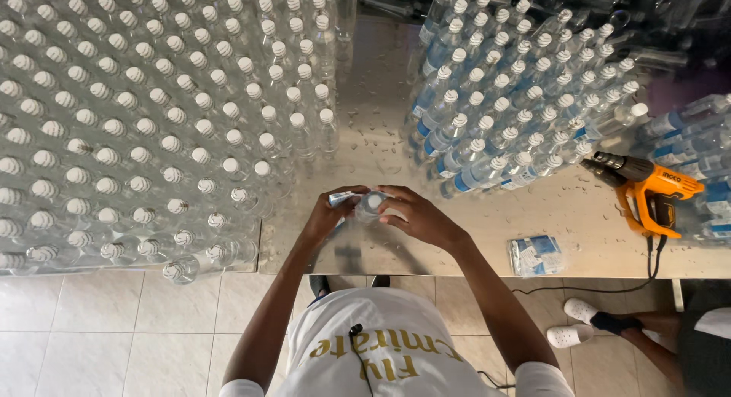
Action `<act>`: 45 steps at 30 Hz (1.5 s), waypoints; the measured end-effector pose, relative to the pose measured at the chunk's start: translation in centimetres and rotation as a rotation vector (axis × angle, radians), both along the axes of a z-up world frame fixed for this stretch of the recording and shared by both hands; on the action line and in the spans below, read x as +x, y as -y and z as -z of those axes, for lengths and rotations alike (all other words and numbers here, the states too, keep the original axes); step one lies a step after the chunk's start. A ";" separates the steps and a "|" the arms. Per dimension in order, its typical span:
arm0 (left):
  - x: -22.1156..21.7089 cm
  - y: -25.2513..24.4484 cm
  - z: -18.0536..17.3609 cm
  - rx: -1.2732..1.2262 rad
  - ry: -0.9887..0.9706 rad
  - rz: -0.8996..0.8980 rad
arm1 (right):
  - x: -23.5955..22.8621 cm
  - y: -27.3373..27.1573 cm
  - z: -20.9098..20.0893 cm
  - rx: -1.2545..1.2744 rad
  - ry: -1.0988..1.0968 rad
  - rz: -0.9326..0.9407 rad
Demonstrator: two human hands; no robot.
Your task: The person stands at a table and repeatedly picks up clear plastic bottles. They apply a small rectangular label to the side of each bottle by hand, then place the labeled bottle into a growing stack on the table.
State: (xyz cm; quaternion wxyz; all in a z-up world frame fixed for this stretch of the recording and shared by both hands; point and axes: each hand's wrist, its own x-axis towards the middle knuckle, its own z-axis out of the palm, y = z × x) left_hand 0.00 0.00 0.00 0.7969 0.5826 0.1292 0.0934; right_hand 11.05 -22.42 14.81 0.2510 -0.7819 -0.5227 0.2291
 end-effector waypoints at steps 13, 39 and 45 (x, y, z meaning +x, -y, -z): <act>-3.1 3.4 -1.1 0.095 -0.022 -0.164 | -0.8 -0.2 7.5 0.127 -0.146 0.258; -3.2 3.1 8.9 0.168 -0.275 -0.078 | -0.3 -1.5 17.0 0.111 -0.338 0.327; -3.1 3.5 6.3 0.426 -0.301 -0.078 | -1.9 -1.6 13.3 0.088 -0.378 0.398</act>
